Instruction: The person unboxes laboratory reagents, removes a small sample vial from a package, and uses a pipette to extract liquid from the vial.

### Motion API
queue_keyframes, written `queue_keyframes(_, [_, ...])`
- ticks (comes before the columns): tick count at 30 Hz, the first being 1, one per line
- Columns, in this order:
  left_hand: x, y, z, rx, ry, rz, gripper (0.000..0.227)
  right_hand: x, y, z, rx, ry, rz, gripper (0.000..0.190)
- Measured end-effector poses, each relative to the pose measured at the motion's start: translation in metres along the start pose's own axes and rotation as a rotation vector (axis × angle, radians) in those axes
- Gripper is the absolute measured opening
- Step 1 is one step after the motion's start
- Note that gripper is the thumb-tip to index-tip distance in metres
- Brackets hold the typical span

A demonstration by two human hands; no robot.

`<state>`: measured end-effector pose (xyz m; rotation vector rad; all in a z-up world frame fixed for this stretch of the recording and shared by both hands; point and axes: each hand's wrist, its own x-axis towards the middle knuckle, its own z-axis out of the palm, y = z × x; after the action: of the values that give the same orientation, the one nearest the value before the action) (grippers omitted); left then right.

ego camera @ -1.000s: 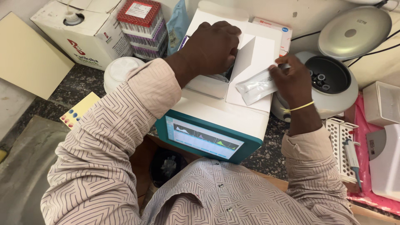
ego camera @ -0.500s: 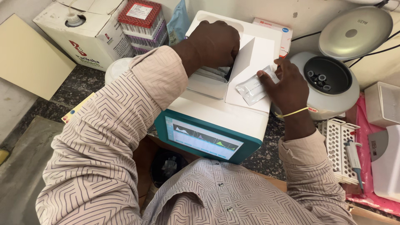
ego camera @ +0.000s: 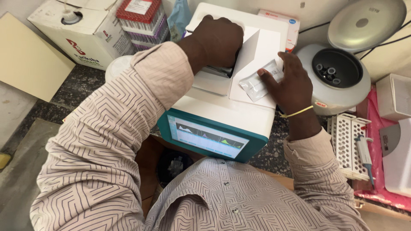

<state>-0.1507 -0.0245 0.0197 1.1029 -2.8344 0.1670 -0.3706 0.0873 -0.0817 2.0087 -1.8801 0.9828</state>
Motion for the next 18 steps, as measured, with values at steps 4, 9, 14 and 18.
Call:
queue_keyframes(4, [0.003, 0.005, 0.01, 0.08, -0.001, 0.003, 0.022, 0.0, -0.004, -0.001, -0.065, 0.043, -0.136, 0.067])
queue_keyframes(9, [0.004, -0.023, 0.018, -0.157, 0.117, 0.171, 0.014, -0.001, -0.014, -0.002, -0.002, -0.032, -0.223, 0.063])
queue_keyframes(14, [0.0, -0.04, 0.018, -0.505, 0.325, 0.326, 0.023, -0.001, -0.02, 0.0, -0.058, 0.008, -0.27, 0.057])
queue_keyframes(18, [-0.007, -0.03, 0.019, -0.401, 0.365, 0.303, 0.014, -0.001, -0.027, -0.001, -0.072, -0.032, -0.261, 0.062])
